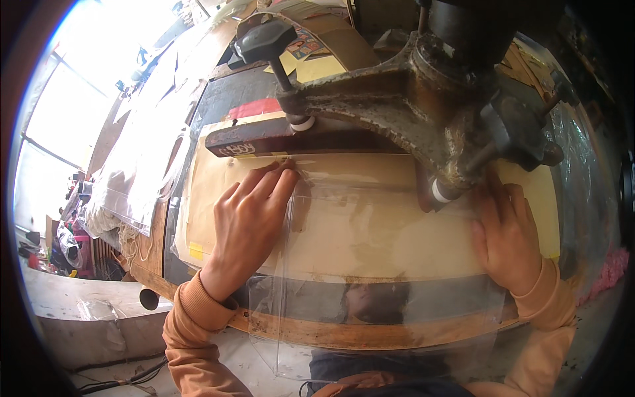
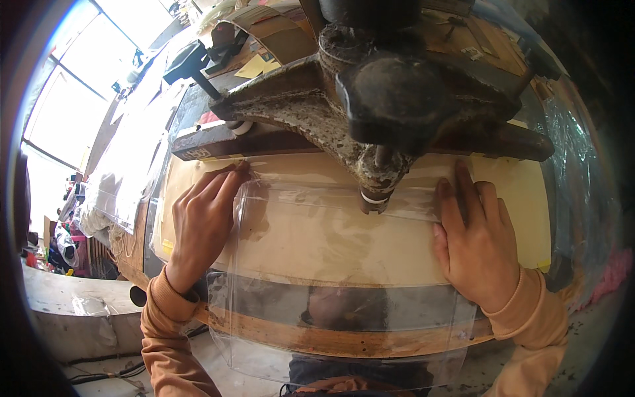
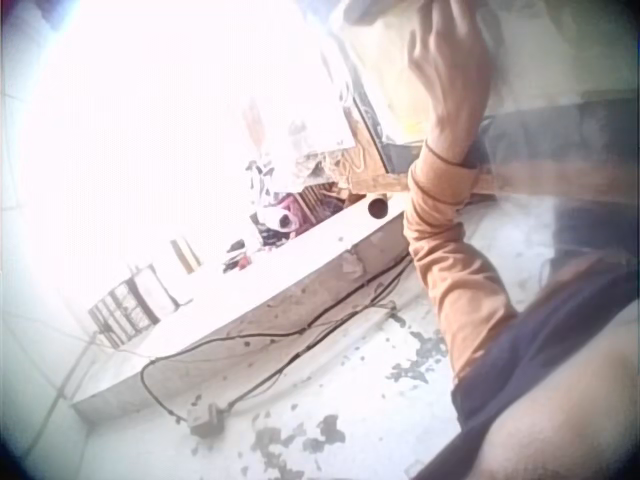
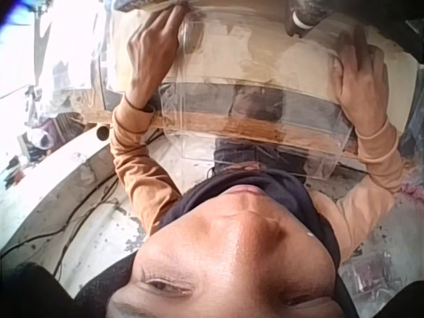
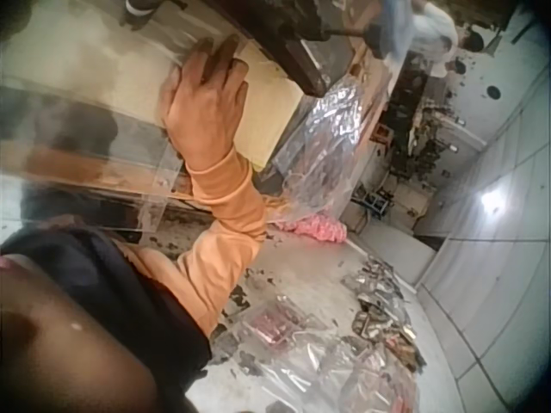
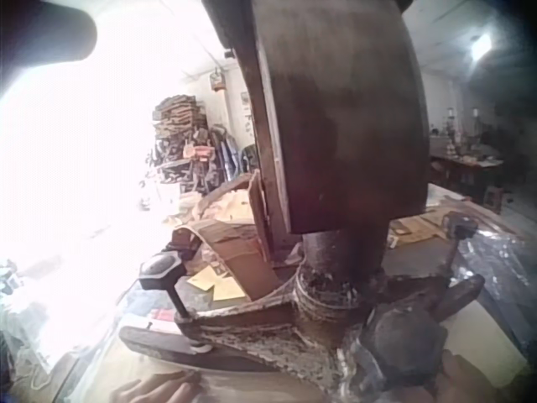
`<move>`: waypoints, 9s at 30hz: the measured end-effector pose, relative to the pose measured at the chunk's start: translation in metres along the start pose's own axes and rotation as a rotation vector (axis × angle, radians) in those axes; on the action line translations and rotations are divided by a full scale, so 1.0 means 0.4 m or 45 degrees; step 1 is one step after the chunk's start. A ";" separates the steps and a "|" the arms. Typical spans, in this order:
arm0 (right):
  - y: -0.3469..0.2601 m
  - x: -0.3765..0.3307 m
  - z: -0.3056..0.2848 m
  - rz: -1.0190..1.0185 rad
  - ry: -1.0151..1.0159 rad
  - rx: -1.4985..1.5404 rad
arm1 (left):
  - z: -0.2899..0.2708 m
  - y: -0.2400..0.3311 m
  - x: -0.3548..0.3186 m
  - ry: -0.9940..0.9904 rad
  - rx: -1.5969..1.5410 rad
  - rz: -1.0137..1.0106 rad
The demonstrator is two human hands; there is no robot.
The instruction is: The person positions a clear plastic film on a workspace and uses a machine to heat-seal its edges.
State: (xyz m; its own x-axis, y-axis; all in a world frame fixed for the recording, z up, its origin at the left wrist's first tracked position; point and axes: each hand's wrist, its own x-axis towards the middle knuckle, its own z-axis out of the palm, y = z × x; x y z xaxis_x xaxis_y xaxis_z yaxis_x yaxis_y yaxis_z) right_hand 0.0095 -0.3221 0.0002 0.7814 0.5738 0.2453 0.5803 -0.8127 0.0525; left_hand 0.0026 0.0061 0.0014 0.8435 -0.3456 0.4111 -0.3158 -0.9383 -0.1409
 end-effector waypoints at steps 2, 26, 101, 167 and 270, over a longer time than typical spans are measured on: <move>0.001 0.001 0.000 0.000 -0.004 -0.005 | 0.002 0.000 0.002 -0.004 -0.009 -0.001; 0.006 -0.015 0.030 -0.006 0.142 -0.038 | 0.029 -0.022 -0.008 0.118 -0.067 0.086; -0.074 -0.054 0.079 0.307 0.414 -0.147 | 0.070 -0.028 -0.038 0.214 -0.350 -0.067; -0.025 -0.053 0.079 0.071 0.273 -0.401 | 0.045 0.032 -0.051 0.248 -0.148 -0.039; 0.049 0.012 0.035 -0.163 0.226 0.101 | 0.011 0.129 -0.029 -0.225 0.836 0.096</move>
State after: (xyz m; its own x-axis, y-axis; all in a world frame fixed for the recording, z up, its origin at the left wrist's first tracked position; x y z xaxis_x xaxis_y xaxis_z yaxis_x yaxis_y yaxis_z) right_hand 0.0277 -0.3339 -0.0113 0.6516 0.6391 0.4086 0.6937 -0.7199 0.0198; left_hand -0.0216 -0.0383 -0.0146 0.9053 -0.3547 0.2335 -0.0947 -0.7046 -0.7032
